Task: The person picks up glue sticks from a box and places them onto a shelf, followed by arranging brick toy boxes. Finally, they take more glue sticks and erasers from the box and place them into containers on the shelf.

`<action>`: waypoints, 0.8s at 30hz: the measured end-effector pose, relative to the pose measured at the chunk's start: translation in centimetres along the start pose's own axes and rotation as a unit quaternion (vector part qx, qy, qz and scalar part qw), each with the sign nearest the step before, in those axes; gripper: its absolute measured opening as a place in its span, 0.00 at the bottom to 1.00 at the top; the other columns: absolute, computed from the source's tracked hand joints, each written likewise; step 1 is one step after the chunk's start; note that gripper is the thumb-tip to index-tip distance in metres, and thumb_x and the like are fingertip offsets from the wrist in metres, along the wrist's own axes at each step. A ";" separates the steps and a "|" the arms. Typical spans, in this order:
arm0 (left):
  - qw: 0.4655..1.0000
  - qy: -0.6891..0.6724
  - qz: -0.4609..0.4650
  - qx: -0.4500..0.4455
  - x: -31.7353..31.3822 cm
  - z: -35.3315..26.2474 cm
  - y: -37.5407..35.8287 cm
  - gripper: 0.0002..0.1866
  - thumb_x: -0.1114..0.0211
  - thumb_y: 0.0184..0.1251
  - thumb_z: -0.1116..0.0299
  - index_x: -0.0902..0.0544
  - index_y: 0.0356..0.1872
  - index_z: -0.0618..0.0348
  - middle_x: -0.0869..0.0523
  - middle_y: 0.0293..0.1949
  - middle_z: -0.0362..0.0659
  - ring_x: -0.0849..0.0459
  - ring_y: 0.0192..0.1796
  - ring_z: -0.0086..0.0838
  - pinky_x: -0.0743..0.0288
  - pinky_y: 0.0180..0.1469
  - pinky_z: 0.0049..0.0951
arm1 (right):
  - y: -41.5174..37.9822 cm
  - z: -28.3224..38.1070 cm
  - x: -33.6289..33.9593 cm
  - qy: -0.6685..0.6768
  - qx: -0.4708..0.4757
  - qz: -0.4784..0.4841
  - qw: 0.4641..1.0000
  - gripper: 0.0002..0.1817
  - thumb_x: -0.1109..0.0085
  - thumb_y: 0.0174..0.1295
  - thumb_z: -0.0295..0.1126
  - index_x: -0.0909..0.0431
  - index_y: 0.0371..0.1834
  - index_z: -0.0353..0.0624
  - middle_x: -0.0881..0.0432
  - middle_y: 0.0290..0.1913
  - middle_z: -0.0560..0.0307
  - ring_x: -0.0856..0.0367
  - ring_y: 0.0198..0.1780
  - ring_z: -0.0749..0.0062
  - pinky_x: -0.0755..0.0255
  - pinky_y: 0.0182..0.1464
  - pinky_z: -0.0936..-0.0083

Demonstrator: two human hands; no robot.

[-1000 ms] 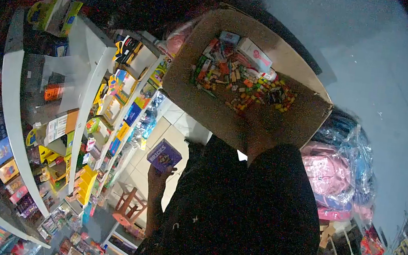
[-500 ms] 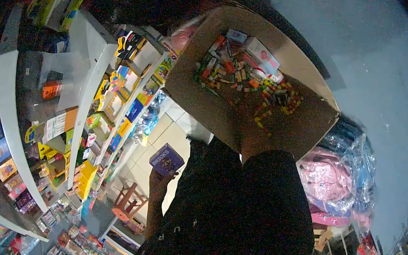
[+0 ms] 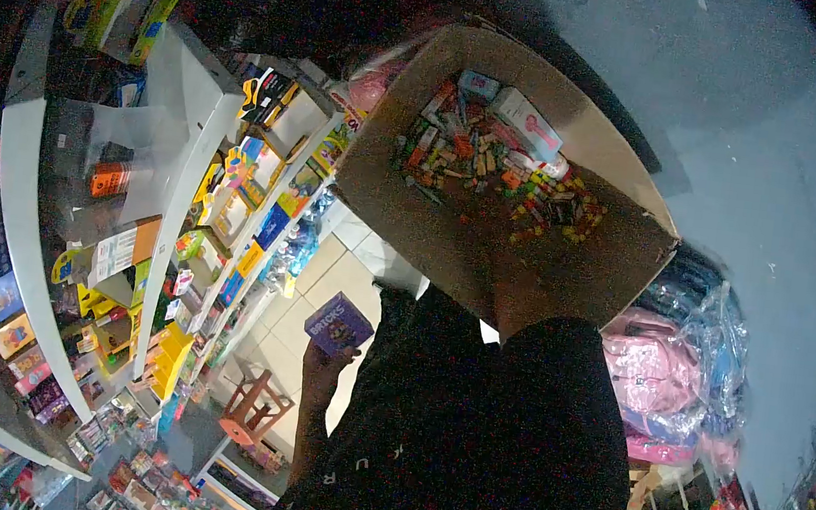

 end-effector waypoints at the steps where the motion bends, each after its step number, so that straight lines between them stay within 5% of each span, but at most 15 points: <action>1: 1.000 -0.006 0.002 0.006 0.0 0.2 0.0 0.25 0.28 0.61 0.73 0.28 0.58 0.64 0.15 0.49 0.48 0.13 0.46 0.33 0.19 0.48 0.33 | 0.3 0.7 0.0 0.002 0.022 0.002 1.000 0.17 0.38 0.65 0.38 0.21 0.50 0.38 0.18 0.42 0.51 0.18 0.42 0.70 0.22 0.41 0.71; 7: 1.000 -0.008 0.001 0.010 -0.6 0.1 -0.2 0.25 0.28 0.61 0.73 0.28 0.58 0.63 0.15 0.49 0.48 0.13 0.45 0.33 0.19 0.47 0.32 | 2.8 3.0 -1.7 -0.022 0.088 0.058 0.994 0.17 0.37 0.64 0.38 0.21 0.50 0.38 0.18 0.42 0.51 0.18 0.42 0.70 0.22 0.41 0.71; 8: 0.998 -0.015 0.014 0.060 -0.6 0.4 -0.5 0.26 0.30 0.64 0.75 0.30 0.60 0.65 0.19 0.55 0.49 0.20 0.58 0.33 0.26 0.61 0.35 | 3.2 3.2 -2.0 -0.028 0.090 0.073 0.993 0.17 0.37 0.64 0.37 0.21 0.50 0.38 0.18 0.43 0.51 0.18 0.42 0.70 0.22 0.41 0.71; 14: 0.999 -0.024 0.000 0.037 -0.1 0.7 -0.6 0.25 0.30 0.64 0.75 0.30 0.60 0.66 0.19 0.55 0.49 0.19 0.57 0.34 0.26 0.62 0.36 | 4.1 3.3 -2.6 -0.054 0.101 0.148 0.982 0.17 0.36 0.63 0.37 0.22 0.51 0.38 0.18 0.43 0.51 0.18 0.42 0.69 0.22 0.41 0.71; 17: 1.000 0.009 -0.003 0.026 0.1 1.4 -0.2 0.26 0.29 0.63 0.71 0.28 0.60 0.62 0.17 0.53 0.47 0.17 0.53 0.32 0.21 0.53 0.33 | 4.3 2.9 -2.4 -0.059 0.094 0.151 0.982 0.17 0.35 0.63 0.36 0.22 0.51 0.38 0.18 0.43 0.51 0.18 0.42 0.69 0.22 0.41 0.71; 24: 1.000 -0.018 0.008 0.011 -0.3 -0.3 0.3 0.26 0.29 0.63 0.74 0.29 0.61 0.63 0.18 0.55 0.47 0.18 0.56 0.33 0.22 0.58 0.34 | 4.0 2.8 -2.1 -0.040 0.083 0.123 0.988 0.18 0.34 0.62 0.35 0.22 0.51 0.38 0.18 0.43 0.51 0.17 0.42 0.69 0.22 0.41 0.71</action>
Point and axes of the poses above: each hand's wrist, its own y-axis towards the middle knuckle, its own x-axis out of the back of the hand, z = x × y, the point moved 7 cm from there along y, towards the middle knuckle
